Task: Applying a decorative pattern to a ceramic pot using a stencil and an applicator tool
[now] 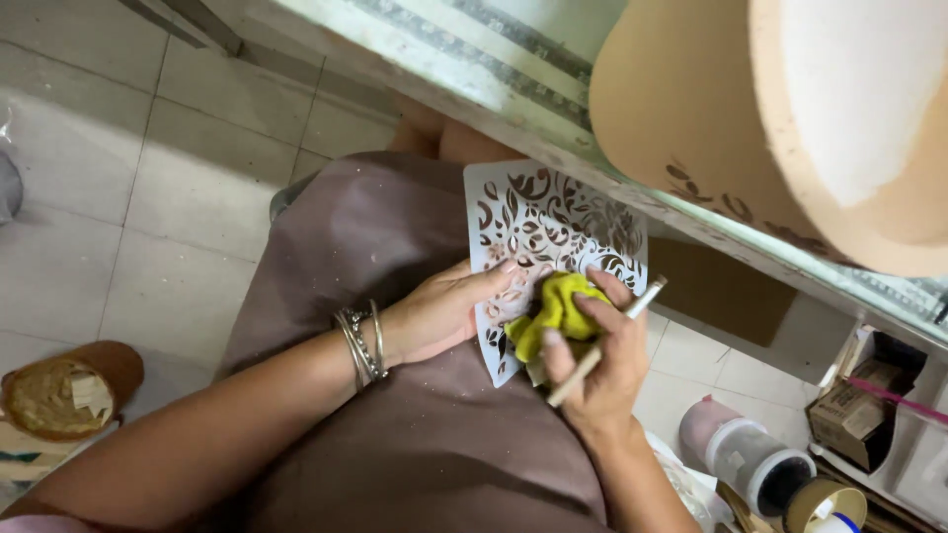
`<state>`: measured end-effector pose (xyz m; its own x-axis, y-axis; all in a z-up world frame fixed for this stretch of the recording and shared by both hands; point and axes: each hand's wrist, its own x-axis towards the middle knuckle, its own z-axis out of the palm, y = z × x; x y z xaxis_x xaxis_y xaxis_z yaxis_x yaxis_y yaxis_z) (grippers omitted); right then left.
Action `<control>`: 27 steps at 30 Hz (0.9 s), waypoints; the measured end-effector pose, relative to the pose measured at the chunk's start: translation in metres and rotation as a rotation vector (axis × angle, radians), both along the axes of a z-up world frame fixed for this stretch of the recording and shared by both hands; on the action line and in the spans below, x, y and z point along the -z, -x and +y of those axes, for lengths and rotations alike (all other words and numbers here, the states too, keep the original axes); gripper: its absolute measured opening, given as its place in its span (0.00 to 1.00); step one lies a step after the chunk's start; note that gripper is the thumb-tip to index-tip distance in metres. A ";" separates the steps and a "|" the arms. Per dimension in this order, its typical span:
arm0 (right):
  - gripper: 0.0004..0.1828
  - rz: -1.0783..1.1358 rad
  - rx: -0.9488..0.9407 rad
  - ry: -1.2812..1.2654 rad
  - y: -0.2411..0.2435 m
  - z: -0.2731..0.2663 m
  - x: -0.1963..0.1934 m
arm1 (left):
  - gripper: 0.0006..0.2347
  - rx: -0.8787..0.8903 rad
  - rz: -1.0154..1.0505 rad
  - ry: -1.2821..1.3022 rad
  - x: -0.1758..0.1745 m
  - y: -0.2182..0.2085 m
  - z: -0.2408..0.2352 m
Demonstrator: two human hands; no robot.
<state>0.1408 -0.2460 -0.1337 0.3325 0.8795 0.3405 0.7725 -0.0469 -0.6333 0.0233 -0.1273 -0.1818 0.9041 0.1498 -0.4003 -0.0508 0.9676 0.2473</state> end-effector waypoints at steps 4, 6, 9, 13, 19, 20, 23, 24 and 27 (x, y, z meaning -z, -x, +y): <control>0.07 -0.060 -0.007 -0.020 0.002 0.010 0.018 | 0.19 0.013 -0.113 0.005 0.000 0.000 -0.002; 0.06 -0.176 -0.071 -0.051 0.004 0.013 0.021 | 0.18 0.012 -0.105 -0.003 0.001 0.001 -0.003; 0.03 -0.239 -0.175 -0.042 0.006 0.012 0.018 | 0.17 -0.021 -0.106 0.010 0.000 0.002 -0.003; 0.06 -0.111 -0.299 -0.048 -0.002 0.009 0.011 | 0.12 -0.050 -0.124 -0.015 0.006 0.003 -0.006; 0.05 -0.088 0.002 -0.026 -0.011 0.002 -0.001 | 0.19 -0.021 -0.044 0.089 -0.002 0.003 0.001; 0.05 -0.089 0.004 -0.025 -0.010 0.004 0.000 | 0.19 -0.020 -0.044 0.090 -0.007 0.005 0.002; 0.05 -0.112 -0.043 -0.056 -0.008 0.007 0.005 | 0.18 0.017 -0.111 0.081 -0.016 0.005 0.001; 0.04 -0.153 -0.071 -0.070 -0.007 0.006 0.008 | 0.19 -0.003 -0.121 0.108 -0.018 0.005 -0.001; 0.03 -0.157 -0.140 -0.084 0.000 0.007 -0.001 | 0.19 -0.021 -0.133 0.141 -0.025 0.009 -0.004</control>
<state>0.1409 -0.2390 -0.1323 0.1468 0.8799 0.4520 0.8571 0.1149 -0.5021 0.0139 -0.1313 -0.1565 0.9477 0.1200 -0.2959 -0.0946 0.9906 0.0988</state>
